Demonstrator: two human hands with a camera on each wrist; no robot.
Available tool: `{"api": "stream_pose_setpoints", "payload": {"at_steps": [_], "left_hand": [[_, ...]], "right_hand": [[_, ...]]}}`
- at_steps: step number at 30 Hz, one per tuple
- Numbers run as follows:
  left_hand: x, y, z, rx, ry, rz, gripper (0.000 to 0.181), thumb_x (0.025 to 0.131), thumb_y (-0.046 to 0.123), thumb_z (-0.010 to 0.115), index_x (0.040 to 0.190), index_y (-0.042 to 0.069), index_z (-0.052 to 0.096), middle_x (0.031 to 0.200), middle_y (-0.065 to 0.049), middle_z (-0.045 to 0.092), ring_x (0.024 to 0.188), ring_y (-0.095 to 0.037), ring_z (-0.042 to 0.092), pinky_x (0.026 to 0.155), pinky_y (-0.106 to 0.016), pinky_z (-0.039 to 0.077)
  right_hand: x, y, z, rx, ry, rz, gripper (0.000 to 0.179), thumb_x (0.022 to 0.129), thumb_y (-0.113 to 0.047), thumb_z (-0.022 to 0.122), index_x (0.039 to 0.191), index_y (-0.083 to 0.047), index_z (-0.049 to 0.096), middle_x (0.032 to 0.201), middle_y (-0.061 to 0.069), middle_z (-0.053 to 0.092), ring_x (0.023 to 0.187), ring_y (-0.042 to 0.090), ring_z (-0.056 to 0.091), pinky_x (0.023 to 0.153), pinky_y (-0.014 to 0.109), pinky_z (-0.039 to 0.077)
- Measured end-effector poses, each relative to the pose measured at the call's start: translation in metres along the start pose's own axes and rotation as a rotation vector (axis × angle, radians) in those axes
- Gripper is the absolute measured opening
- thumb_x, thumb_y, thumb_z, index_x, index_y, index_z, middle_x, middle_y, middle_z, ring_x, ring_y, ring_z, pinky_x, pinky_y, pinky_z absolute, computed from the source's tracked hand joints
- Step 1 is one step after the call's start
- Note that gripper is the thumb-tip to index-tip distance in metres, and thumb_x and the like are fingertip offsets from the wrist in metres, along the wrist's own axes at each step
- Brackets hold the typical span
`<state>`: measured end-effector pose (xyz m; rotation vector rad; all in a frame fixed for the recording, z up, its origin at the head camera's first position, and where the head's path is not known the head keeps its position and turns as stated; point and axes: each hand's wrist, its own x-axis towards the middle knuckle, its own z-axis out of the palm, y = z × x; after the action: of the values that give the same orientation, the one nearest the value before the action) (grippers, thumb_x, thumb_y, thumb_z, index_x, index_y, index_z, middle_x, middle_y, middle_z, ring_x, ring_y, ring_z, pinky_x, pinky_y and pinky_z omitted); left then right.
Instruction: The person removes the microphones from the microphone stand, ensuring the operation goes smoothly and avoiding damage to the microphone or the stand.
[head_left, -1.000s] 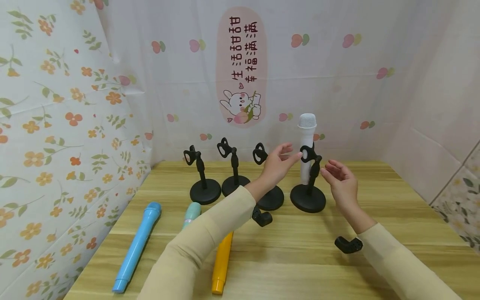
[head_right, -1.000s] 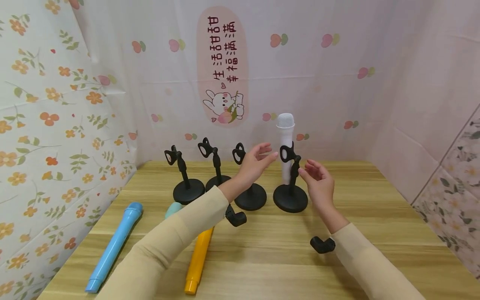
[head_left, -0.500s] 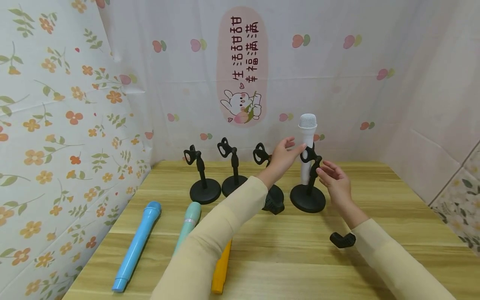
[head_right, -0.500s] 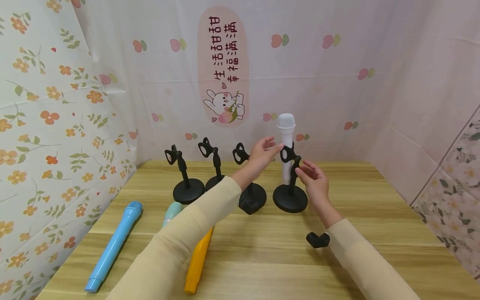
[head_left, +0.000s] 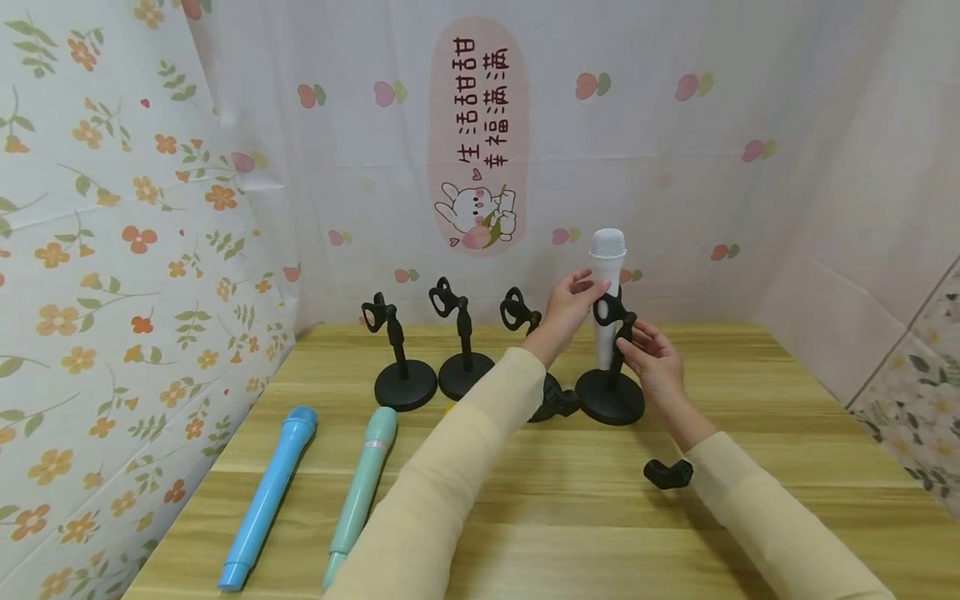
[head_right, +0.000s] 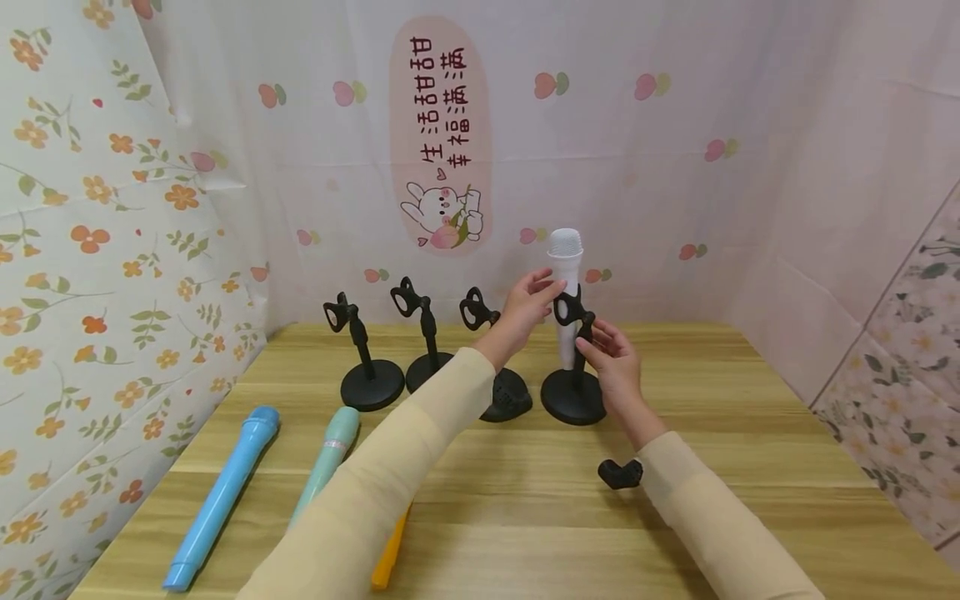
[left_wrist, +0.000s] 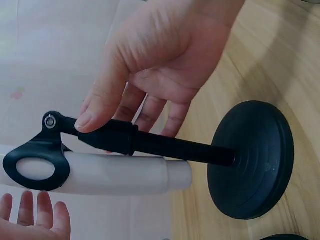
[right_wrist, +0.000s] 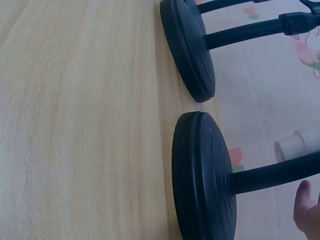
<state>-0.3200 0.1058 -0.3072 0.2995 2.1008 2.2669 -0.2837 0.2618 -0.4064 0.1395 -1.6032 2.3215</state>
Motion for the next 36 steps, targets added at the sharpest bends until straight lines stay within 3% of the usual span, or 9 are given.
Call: {"api": "stream_pose_setpoints", "payload": {"at_steps": [2, 8, 13, 24, 36], "left_hand": [[0.003, -0.001, -0.001, -0.045, -0.013, 0.000, 0.047, 0.092, 0.031, 0.069, 0.134, 0.015, 0.056, 0.124, -0.003, 0.061, 0.114, -0.019, 0.059, 0.100, -0.039, 0.048], [0.008, -0.003, -0.002, -0.113, -0.052, -0.022, 0.045, 0.092, 0.029, 0.069, 0.132, 0.014, 0.057, 0.122, -0.002, 0.061, 0.112, -0.020, 0.061, 0.099, -0.042, 0.049], [0.010, -0.005, 0.000, -0.109, -0.071, -0.023, 0.046, 0.091, 0.028, 0.070, 0.132, 0.013, 0.057, 0.126, -0.003, 0.061, 0.114, -0.020, 0.060, 0.099, -0.042, 0.048], [0.013, -0.007, 0.002, -0.071, -0.077, 0.006, 0.041, 0.091, 0.027, 0.070, 0.128, 0.012, 0.060, 0.119, -0.001, 0.064, 0.106, -0.015, 0.062, 0.097, -0.040, 0.050], [0.012, -0.003, 0.001, -0.053, -0.034, 0.006, 0.036, 0.089, 0.028, 0.073, 0.120, 0.014, 0.064, 0.114, 0.002, 0.066, 0.098, -0.012, 0.062, 0.089, -0.037, 0.053]], "right_hand": [[-0.007, -0.007, 0.010, -0.042, 0.029, 0.026, 0.034, 0.085, -0.011, 0.076, 0.114, -0.021, 0.063, 0.102, -0.010, 0.065, 0.092, 0.005, 0.063, 0.080, 0.020, 0.054], [-0.008, -0.010, 0.017, -0.003, 0.079, 0.103, 0.030, 0.088, 0.000, 0.068, 0.110, -0.020, 0.062, 0.099, -0.009, 0.064, 0.091, 0.005, 0.060, 0.081, 0.021, 0.053], [-0.006, -0.005, 0.014, 0.022, 0.080, 0.091, 0.029, 0.087, 0.002, 0.069, 0.103, -0.022, 0.065, 0.097, -0.008, 0.064, 0.088, 0.006, 0.061, 0.078, 0.023, 0.053], [-0.004, -0.005, 0.014, -0.022, 0.105, 0.107, 0.027, 0.087, -0.005, 0.072, 0.107, -0.020, 0.063, 0.099, -0.008, 0.062, 0.091, 0.008, 0.058, 0.080, 0.024, 0.052], [-0.002, -0.008, 0.015, -0.075, 0.122, 0.127, 0.025, 0.085, -0.008, 0.073, 0.104, -0.022, 0.064, 0.098, -0.008, 0.061, 0.090, 0.008, 0.058, 0.077, 0.024, 0.054]]}}
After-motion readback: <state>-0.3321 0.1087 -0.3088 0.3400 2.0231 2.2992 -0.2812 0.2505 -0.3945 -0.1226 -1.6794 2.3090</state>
